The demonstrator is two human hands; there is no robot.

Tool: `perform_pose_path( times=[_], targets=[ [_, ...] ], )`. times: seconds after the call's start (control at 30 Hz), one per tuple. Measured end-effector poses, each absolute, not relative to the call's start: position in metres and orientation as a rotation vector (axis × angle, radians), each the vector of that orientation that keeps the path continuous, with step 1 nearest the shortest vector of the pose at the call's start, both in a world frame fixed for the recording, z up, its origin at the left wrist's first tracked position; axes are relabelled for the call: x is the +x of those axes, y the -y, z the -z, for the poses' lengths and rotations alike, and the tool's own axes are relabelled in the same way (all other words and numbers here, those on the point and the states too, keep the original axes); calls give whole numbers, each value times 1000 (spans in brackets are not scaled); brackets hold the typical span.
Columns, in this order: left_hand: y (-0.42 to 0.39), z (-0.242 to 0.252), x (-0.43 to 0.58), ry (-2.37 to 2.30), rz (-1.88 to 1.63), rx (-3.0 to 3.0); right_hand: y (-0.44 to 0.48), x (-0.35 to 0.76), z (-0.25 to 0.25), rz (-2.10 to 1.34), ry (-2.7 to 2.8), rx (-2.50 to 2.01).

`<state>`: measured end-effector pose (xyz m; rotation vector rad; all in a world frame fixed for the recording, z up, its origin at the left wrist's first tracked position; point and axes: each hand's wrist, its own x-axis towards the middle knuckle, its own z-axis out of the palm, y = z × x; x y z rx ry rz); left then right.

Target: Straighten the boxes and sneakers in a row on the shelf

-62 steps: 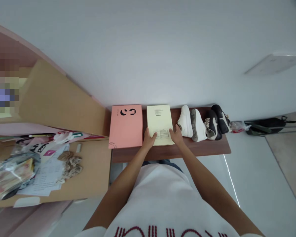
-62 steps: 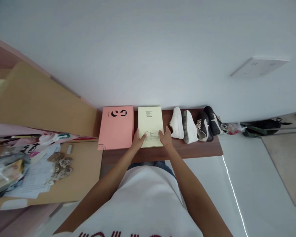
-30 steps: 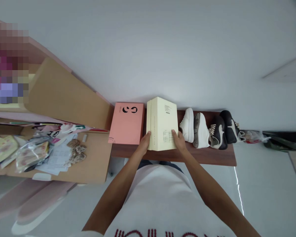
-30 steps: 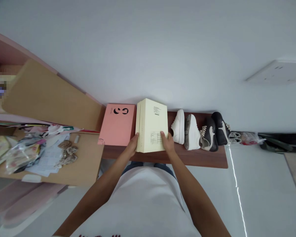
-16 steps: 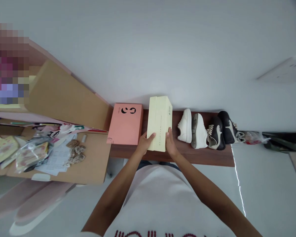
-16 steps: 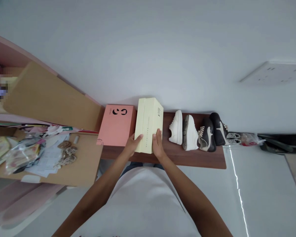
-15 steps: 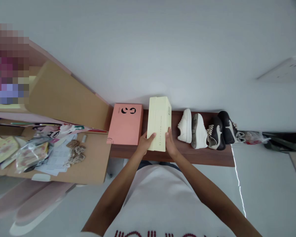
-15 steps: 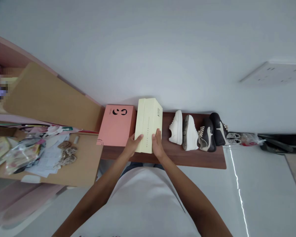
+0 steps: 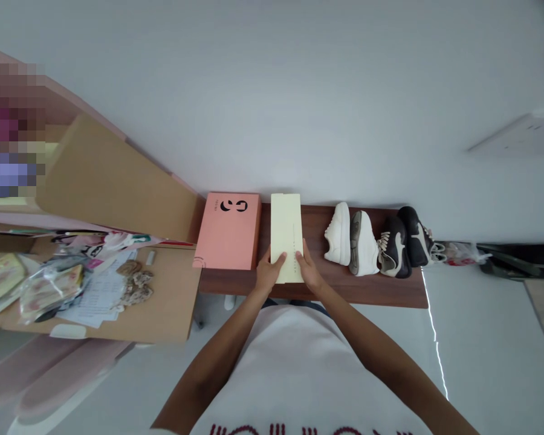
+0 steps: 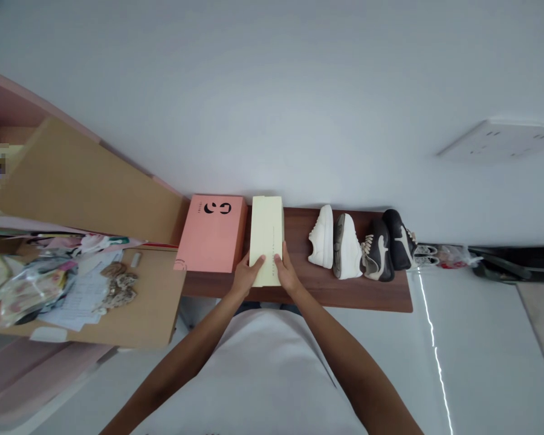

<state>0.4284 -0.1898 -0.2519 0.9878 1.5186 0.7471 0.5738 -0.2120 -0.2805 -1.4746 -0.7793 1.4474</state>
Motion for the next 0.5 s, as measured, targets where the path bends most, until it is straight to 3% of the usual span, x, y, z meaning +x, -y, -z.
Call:
perform_pose_path(
  times=[0.5],
  targets=[
    [183,277,440,-1696,-606,960,221,626,280,-1320,914,-1572]
  ],
)
